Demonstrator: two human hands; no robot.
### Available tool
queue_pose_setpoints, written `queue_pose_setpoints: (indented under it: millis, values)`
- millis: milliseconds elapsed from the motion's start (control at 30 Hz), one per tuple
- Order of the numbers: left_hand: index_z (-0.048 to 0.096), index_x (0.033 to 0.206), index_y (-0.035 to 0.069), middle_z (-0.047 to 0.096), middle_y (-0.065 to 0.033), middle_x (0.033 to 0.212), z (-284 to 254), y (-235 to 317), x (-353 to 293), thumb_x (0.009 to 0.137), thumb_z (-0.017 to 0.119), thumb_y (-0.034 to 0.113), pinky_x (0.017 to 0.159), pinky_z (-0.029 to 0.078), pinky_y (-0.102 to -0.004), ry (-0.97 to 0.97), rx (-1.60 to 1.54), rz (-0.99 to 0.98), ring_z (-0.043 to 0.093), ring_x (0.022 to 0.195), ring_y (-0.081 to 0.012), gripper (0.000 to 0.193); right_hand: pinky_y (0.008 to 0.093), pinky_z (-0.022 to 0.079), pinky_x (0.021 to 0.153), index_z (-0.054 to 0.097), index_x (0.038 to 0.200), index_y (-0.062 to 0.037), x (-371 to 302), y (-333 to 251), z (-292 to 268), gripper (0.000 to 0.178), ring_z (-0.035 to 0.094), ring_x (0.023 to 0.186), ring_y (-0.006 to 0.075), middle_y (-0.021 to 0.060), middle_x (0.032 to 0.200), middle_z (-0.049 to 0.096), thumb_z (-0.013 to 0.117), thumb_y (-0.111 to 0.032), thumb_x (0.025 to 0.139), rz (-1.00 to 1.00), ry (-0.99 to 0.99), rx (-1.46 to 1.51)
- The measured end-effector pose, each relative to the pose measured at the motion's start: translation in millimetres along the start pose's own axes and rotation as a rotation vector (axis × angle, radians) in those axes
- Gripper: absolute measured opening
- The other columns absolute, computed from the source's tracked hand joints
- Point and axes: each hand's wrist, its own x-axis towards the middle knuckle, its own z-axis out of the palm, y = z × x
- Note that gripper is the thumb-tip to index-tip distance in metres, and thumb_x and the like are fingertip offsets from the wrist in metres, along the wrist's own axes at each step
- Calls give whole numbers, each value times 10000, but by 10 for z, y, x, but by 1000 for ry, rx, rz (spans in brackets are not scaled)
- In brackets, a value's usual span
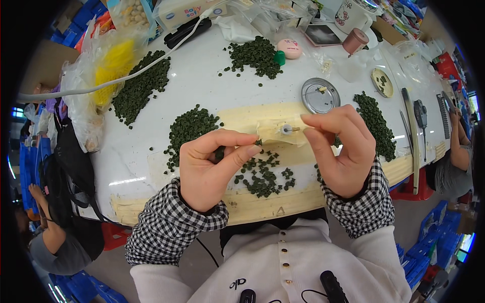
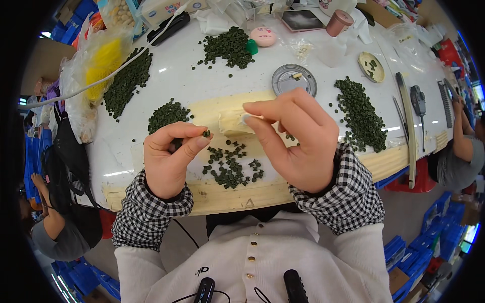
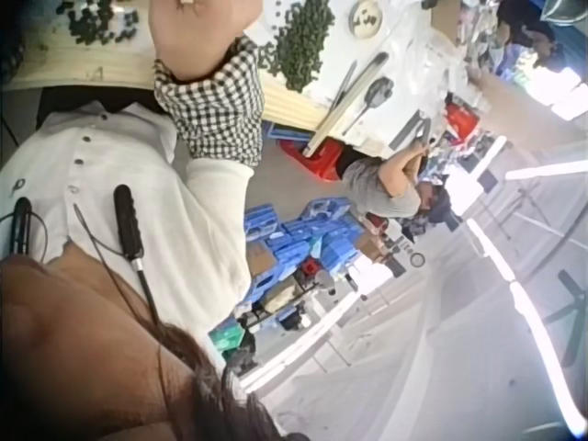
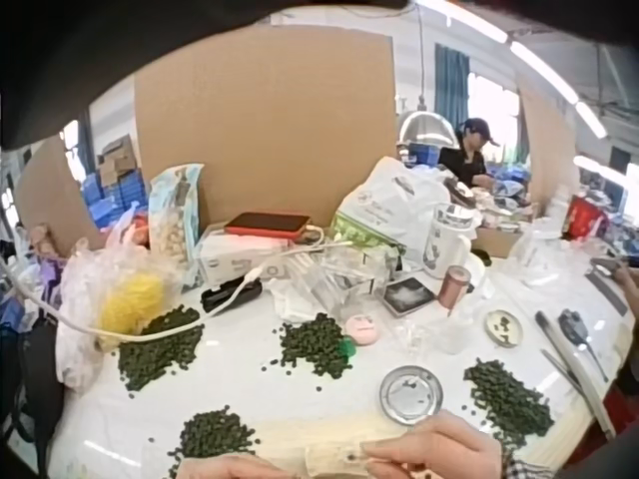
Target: Assembling small green plastic components on a workbench.
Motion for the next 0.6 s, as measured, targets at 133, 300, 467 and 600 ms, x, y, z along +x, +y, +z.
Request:
queue_pose_setpoints:
  millis: [133,300,467,600]
  values:
    - [656,918,5,660,-55,861,13,18,9,818,670,-27,698,464,-197,1,19,-19,594,785,-80,106,275,413,538,648,904,-15,53,93,3,200,529,625,164,63,709,529,731,-22,722,41,-15,-95]
    - [658,928,3,645,-33,836,16,26,11,818,673,-23,674,446,-182,3,18,-32,563,755,-54,114,289,415,553,661,815,-21,4,186,53,119,530,622,194,66,699,557,732,-37,720,43,-58,-62]
    - [662,932,1,623,-11,795,27,15,10,814,676,-27,639,419,-176,-11,8,-25,516,703,-37,123,286,427,568,666,792,-21,15,150,43,87,542,632,200,71,712,578,726,-24,728,-14,-40,-106]
    - [670,935,3,618,-6,781,31,-11,-7,805,683,-32,614,400,-174,-33,-27,-55,491,678,-32,136,269,451,606,659,825,-7,25,-19,-82,87,559,660,192,86,740,581,713,-22,759,-17,171,-62]
